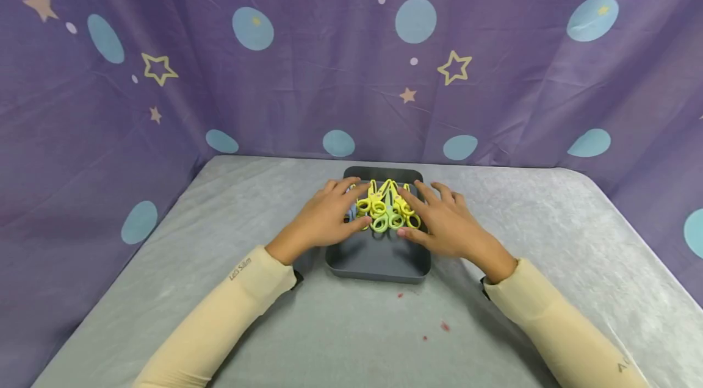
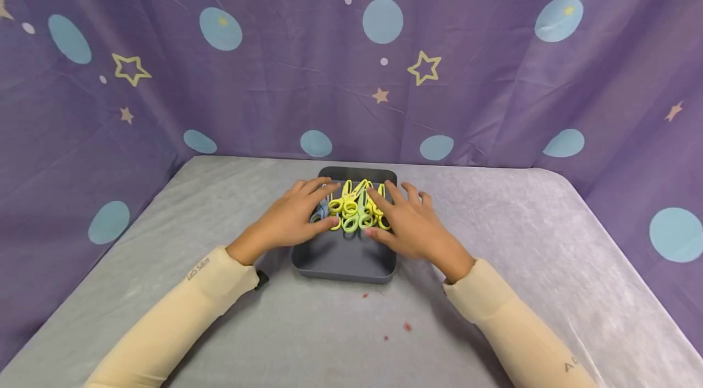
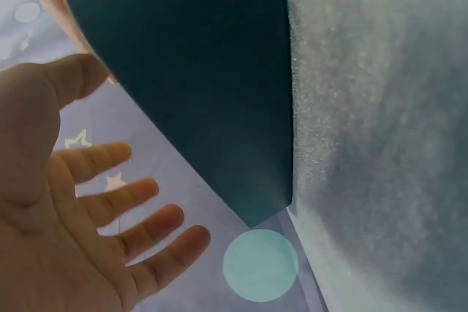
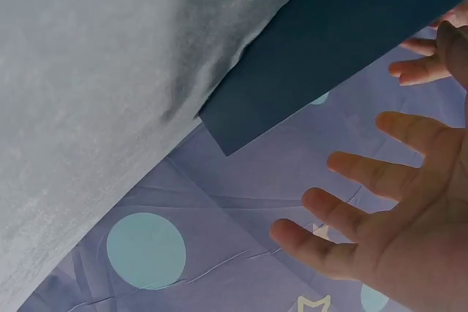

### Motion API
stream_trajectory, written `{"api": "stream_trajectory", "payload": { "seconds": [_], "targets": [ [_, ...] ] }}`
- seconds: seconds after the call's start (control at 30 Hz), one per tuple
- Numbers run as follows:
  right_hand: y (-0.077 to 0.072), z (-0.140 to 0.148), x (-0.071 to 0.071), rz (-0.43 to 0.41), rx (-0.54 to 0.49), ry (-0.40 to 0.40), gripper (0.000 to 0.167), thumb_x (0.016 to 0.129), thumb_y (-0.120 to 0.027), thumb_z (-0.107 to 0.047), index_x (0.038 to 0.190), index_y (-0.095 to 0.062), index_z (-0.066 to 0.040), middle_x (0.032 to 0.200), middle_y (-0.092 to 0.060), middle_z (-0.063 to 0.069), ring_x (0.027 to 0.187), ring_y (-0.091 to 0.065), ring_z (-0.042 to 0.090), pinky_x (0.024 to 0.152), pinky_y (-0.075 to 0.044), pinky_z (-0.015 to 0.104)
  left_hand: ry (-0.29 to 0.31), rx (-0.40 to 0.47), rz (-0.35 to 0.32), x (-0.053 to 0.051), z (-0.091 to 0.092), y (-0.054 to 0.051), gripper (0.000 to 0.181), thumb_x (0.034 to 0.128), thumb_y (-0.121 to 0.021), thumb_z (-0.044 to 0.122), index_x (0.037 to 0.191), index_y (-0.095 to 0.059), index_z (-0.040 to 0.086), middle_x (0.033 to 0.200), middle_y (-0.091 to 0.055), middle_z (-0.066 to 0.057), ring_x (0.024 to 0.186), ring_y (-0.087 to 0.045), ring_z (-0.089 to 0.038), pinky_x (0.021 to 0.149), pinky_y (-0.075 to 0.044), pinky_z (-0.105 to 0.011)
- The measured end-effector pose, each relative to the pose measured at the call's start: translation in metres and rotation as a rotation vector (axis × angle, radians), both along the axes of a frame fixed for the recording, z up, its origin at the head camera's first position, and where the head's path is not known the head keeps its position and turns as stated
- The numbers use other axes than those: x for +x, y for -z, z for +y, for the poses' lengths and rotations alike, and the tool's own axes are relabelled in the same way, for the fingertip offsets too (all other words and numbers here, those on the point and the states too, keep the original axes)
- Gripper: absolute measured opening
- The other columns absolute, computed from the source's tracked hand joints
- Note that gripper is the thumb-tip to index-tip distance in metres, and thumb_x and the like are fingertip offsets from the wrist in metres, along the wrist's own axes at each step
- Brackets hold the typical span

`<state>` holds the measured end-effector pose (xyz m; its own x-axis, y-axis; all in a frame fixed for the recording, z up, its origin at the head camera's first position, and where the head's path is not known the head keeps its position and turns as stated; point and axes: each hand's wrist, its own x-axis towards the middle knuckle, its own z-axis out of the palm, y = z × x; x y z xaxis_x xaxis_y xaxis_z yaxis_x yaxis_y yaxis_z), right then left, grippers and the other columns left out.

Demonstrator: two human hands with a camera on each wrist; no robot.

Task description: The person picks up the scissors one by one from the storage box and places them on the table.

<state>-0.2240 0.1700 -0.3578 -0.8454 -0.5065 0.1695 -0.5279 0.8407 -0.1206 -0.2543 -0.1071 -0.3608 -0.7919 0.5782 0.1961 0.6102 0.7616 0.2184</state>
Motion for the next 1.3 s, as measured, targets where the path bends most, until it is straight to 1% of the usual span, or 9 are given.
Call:
{"api": "stream_trajectory", "payload": {
  "seconds": [0.13, 0.3, 0.43, 0.57, 0.7, 0.8, 0.9, 1.07, 1.3],
  "targets": [
    [-0.002, -0.005, -0.002, 0.004, -0.007, -0.01, 0.082, 0.096, -0.064, -0.059, 0.163, -0.032, -0.025, 0.16, -0.035, 0.023, 0.143, -0.032, 0.051, 0.105, -0.034, 0.074, -0.065, 0.094, -0.044, -0.002, -0.003, 0.001, 0.067, 0.0995, -0.064, 0.046, 0.156, -0.044, 0.018, 0.157, -0.04, -0.011, 0.131, -0.047, -0.035, 0.096, -0.052, -0.056],
    [-0.003, -0.012, -0.006, 0.02, -0.001, -0.046, 0.078, 0.096, -0.067, -0.055, 0.16, -0.038, -0.022, 0.154, -0.043, 0.023, 0.135, -0.039, 0.051, 0.1, -0.039, 0.07, -0.157, 0.245, -0.152, -0.005, -0.008, -0.001, 0.061, 0.101, -0.064, 0.038, 0.153, -0.047, 0.009, 0.15, -0.044, -0.018, 0.126, -0.054, -0.036, 0.099, -0.051, -0.054],
    [-0.004, -0.019, -0.011, 0.06, 0.022, -0.067, 0.074, 0.095, -0.069, -0.052, 0.156, -0.045, -0.019, 0.135, -0.056, 0.02, 0.114, -0.048, 0.044, 0.084, -0.044, 0.056, -0.226, 0.326, -0.255, -0.007, -0.013, -0.003, 0.06, 0.1015, -0.062, 0.035, 0.152, -0.046, 0.006, 0.145, -0.047, -0.02, 0.115, -0.059, -0.034, 0.094, -0.053, -0.051],
    [-0.006, -0.028, -0.016, 0.065, 0.057, -0.078, 0.072, 0.095, -0.068, -0.054, 0.155, -0.048, -0.018, 0.125, -0.058, 0.015, 0.102, -0.048, 0.036, 0.075, -0.041, 0.046, -0.272, 0.349, -0.311, -0.011, -0.016, -0.002, 0.059, 0.1008, -0.062, 0.03, 0.152, -0.046, 0.004, 0.139, -0.051, -0.021, 0.122, -0.055, -0.035, 0.096, -0.052, -0.051],
    [-0.009, -0.037, -0.02, 0.032, 0.091, -0.085, 0.07, 0.096, -0.067, -0.053, 0.154, -0.05, -0.017, 0.124, -0.058, 0.014, 0.099, -0.048, 0.033, 0.074, -0.041, 0.044, -0.296, 0.403, -0.403, -0.013, -0.018, 0.0, 0.06, 0.0994, -0.062, 0.02, 0.153, -0.042, 0.003, 0.139, -0.05, -0.021, 0.093, -0.067, -0.032, 0.079, -0.059, -0.047],
    [-0.011, -0.044, -0.022, 0.019, 0.122, -0.09, 0.065, 0.096, -0.067, -0.053, 0.148, -0.056, -0.015, 0.119, -0.058, 0.014, 0.095, -0.048, 0.032, 0.073, -0.044, 0.045, -0.316, 0.462, -0.507, -0.013, -0.018, -0.001, 0.062, 0.0989, -0.062, 0.015, 0.155, -0.038, 0.004, 0.138, -0.048, -0.019, 0.065, -0.064, -0.026, 0.064, -0.061, -0.045],
    [-0.011, -0.05, -0.022, 0.003, 0.129, -0.105, 0.055, 0.096, -0.067, -0.053, 0.133, -0.064, -0.012, 0.108, -0.058, 0.013, 0.09, -0.05, 0.032, 0.071, -0.046, 0.045, -0.329, 0.49, -0.572, -0.015, -0.018, -0.001, 0.062, 0.0983, -0.061, 0.012, 0.155, -0.038, 0.004, 0.135, -0.049, -0.018, 0.06, -0.062, -0.022, 0.062, -0.062, -0.044],
    [-0.008, -0.059, -0.022, -0.042, 0.113, -0.132, 0.039, 0.096, -0.07, -0.049, 0.106, -0.061, -0.012, 0.089, -0.05, 0.006, 0.079, -0.047, 0.027, 0.064, -0.041, 0.04, -0.334, 0.496, -0.601, -0.017, -0.017, 0.001, 0.058, 0.0971, -0.059, 0.009, 0.152, -0.042, 0.0, 0.127, -0.053, -0.019, 0.066, -0.064, -0.022, 0.061, -0.063, -0.041],
    [-0.003, -0.066, -0.023, -0.093, 0.159, -0.144, 0.039, 0.096, -0.07, -0.047, 0.122, -0.067, -0.018, 0.105, -0.057, 0.011, 0.085, -0.052, 0.026, 0.073, -0.049, 0.045, -0.333, 0.505, -0.614, -0.018, -0.015, 0.003, 0.055, 0.0959, -0.058, 0.003, 0.149, -0.046, -0.002, 0.121, -0.055, -0.018, 0.076, -0.062, -0.023, 0.058, -0.063, -0.038]
  ]
}}
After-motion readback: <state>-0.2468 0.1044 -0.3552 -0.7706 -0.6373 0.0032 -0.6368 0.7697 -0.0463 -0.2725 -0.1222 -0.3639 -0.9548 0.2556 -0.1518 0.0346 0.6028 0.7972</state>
